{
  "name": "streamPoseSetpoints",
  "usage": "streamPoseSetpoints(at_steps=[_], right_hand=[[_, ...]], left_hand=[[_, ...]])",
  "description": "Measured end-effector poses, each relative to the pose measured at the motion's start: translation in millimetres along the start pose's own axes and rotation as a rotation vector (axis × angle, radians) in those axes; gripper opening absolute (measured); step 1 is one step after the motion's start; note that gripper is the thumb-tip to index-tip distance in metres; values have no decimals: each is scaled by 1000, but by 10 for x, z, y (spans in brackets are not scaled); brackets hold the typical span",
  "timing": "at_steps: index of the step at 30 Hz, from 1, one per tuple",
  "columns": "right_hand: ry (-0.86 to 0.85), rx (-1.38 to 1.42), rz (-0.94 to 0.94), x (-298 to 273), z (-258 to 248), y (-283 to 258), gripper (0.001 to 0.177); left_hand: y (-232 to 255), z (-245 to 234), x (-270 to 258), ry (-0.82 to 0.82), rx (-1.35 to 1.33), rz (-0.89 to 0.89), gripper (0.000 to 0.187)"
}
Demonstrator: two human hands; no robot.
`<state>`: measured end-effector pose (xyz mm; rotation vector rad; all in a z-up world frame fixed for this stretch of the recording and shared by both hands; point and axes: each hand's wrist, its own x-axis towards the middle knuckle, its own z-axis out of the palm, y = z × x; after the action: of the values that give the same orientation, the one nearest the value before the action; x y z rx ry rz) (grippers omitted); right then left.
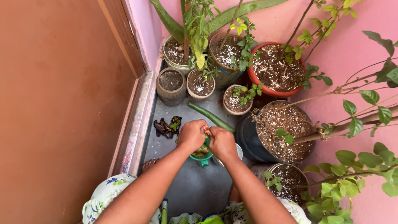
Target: The recorder is shown breaking an aloe vera leaf into small pieces and placing them into a small green bucket for some gardening purpose.
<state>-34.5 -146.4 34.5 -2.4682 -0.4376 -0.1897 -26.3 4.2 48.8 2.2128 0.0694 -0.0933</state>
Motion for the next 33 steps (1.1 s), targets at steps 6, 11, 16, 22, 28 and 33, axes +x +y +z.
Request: streamPoseSetpoints(at_steps=[6,11,16,22,28,33], right_hand=[[-196,-77,119,109,-184,-161,24],[-397,-139,352,177,-164,-82,27],[-481,-119,297,113,71,272,19],[-504,-13,350,189,-39,166,40],[-353,36,311,298,-247,37,39],[-340,94,345,402,-473,-146,37]], left_hand=[[40,-58,-2,-73,334,165,12],[-218,205,19,-78,390,128,15],[-477,356,67,-192,393,-66,17],[-500,398,75,-264,284,-203,19],[-1081,962,146,-274,97,-239,33],[-1533,1341,219,-153,3,-173,24]])
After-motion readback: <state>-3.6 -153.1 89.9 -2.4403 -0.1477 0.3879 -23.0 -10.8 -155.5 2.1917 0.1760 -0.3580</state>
